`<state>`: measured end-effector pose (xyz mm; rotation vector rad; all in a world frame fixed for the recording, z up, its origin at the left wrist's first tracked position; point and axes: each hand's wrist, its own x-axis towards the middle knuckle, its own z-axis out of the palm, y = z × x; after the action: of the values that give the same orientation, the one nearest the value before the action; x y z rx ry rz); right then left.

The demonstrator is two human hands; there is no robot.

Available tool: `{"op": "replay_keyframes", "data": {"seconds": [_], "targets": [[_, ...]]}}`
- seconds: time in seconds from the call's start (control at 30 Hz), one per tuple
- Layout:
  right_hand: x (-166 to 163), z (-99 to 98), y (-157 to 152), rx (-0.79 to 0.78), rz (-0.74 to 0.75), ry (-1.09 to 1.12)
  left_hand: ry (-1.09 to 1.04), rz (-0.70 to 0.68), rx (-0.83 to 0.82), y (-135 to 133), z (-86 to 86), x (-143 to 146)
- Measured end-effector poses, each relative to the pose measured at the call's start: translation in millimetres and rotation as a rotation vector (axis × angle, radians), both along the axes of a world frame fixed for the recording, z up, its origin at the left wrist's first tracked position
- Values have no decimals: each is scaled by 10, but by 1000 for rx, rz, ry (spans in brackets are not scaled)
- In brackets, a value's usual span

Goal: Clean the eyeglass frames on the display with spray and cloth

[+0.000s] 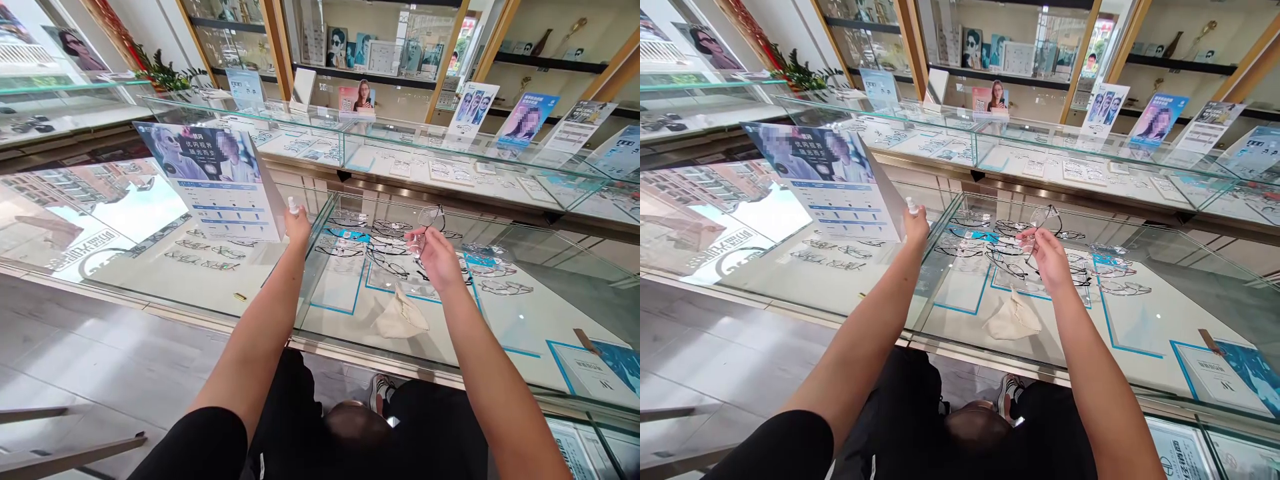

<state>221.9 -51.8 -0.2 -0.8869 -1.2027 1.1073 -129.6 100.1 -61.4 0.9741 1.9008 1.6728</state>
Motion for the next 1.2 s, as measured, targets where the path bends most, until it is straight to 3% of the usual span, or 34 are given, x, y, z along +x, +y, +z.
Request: {"op": "replay_keyframes", "data": {"seconds": [0.2,0.47,0.63,0.77,0.83,0.9,0.97,1.0,1.1,1.2], "targets": [[3,-2,6,14,7,-28,-2,18,20,16,-10,-16],[20,27,-4,3,18,33,69,47,88,-86,130,72],[17,78,-21,14,16,48,189,126,281,-266,366,211],[19,118,-17,12,7,71,315,144,559,-645,672,573],[35,125,3,7,-3,78,342,-46,685,-920,781,831],[56,125,28,10,-1,125,409,-489,826,-1219,823,1091],[76,122,50,9,-2,170,570,-1005,741,-1494,806,1310],[84,121,60,7,-6,185,641,-1197,680,-1607,782,1396],[97,114,77,5,-7,205,850,-1544,539,-1807,685,1554],[102,105,82,12,-2,188,994,-1729,418,-1831,588,1593]]}}
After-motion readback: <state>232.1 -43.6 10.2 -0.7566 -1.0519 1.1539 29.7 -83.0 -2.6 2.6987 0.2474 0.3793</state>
